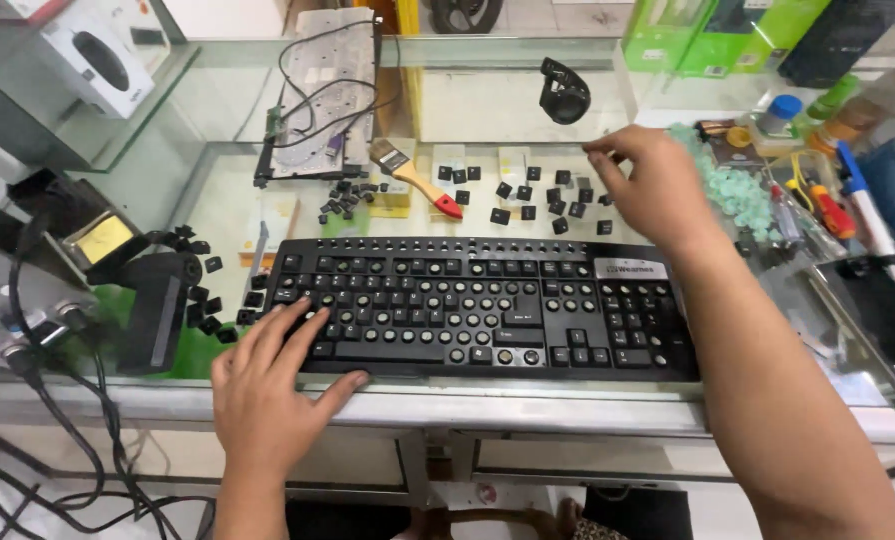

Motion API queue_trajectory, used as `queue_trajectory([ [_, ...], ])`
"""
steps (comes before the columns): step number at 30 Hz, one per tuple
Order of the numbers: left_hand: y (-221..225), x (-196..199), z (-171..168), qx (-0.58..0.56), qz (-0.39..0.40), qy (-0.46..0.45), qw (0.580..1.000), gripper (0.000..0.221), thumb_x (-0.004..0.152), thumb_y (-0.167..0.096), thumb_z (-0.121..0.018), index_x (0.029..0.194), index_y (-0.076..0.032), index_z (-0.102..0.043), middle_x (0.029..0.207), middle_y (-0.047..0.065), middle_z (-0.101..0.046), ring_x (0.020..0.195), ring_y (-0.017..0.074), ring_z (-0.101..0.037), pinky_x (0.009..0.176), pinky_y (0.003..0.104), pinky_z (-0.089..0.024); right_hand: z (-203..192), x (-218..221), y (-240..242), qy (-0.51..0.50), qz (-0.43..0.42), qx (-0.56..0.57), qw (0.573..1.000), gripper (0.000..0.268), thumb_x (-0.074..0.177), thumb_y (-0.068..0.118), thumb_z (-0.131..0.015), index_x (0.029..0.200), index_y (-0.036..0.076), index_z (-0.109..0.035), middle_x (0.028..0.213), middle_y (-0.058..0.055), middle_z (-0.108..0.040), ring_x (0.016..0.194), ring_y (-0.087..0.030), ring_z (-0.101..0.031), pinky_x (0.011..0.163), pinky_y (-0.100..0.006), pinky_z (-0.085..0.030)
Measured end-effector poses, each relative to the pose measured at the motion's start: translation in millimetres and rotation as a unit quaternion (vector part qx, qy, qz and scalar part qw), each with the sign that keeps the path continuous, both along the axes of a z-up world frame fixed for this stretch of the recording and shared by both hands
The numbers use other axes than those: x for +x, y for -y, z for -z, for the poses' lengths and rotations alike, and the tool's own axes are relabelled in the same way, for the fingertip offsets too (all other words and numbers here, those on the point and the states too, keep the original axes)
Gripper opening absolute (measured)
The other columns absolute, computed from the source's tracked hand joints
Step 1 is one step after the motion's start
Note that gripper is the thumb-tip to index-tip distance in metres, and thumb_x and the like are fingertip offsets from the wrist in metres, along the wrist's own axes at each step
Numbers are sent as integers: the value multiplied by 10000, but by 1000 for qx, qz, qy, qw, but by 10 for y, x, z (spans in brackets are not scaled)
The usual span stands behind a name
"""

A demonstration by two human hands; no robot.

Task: The person is manually attaching individual keycaps to a keyboard base at a repair station.

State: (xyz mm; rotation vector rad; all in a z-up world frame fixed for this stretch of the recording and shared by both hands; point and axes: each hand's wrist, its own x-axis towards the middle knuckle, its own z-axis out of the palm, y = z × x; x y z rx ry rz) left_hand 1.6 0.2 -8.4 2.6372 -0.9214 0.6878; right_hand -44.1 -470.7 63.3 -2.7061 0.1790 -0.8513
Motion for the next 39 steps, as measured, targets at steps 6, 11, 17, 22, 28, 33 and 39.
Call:
queue_trajectory([
  [6, 37, -23, -35, -3, 1, 16, 1000, 756, 833, -784, -556, 1400, -296, -669, 1526, -73, -595, 1410, 211, -522, 990, 441, -386, 231, 151, -462, 14, -127, -224, 966, 235, 963, 235, -758, 1193, 184, -764, 1094, -37, -738, 935, -330, -621, 694, -456, -459],
  [11, 69, -32, -42, -34, 11, 1, 999, 725, 802, -699, -678, 1404, -294, -666, 1508, -57, -601, 1412, 228, -526, 1037, 466, -374, 316, 256, -642, -8, -151, -250, 956, 133, 1008, 274, -716, 1109, 214, -777, 1064, -9, -748, 1026, -264, -666, 772, -382, -482],
  [17, 70, -19, -15, -76, 26, 7, 997, 720, 783, -658, -764, 1398, -298, -658, 1471, -40, -616, 1386, 237, -548, 1063, 486, -375, 418, 360, -615, -26, -134, -248, 959, 75, 973, 257, -785, 1033, 213, -793, 982, 2, -773, 1037, -221, -724, 812, -315, -517],
  [22, 52, -1, -8, -81, 28, 9, 996, 756, 796, -681, -745, 1423, -275, -634, 1472, -27, -613, 1384, 231, -542, 1054, 478, -373, 282, 257, -691, 3, -139, -258, 956, 57, 951, 163, -820, 984, 157, -774, 959, -19, -774, 982, -230, -738, 874, -312, -556],
  [28, 31, -8, 18, -89, 27, -29, 995, 891, 811, -724, -713, 1525, -220, -542, 1477, 26, -610, 1395, 259, -527, 1049, 502, -368, -151, -464, -1580, -73, -248, -14, 966, 134, 853, 118, -832, 965, 144, -763, 966, -57, -767, 998, -315, -719, 876, -415, -578],
  [33, 30, -6, 12, -84, 34, -7, 996, 877, 810, -716, -707, 1511, -214, -544, 1475, 9, -602, 1398, 242, -522, 1047, 487, -376, 16, -685, -1847, -55, -276, 39, 959, 119, 881, 82, -795, 995, 115, -797, 985, -70, -805, 956, -290, -743, 849, -382, -569],
  [39, 24, -20, -2, -109, 44, 1, 993, 881, 757, -644, -788, 1488, -201, -573, 1456, 21, -618, 1379, 251, -536, 1041, 499, -376, 246, -703, -1790, -28, -274, 5, 961, 142, 892, 120, -807, 1032, 146, -804, 1021, -21, -813, 969, -248, -744, 832, -339, -533],
])
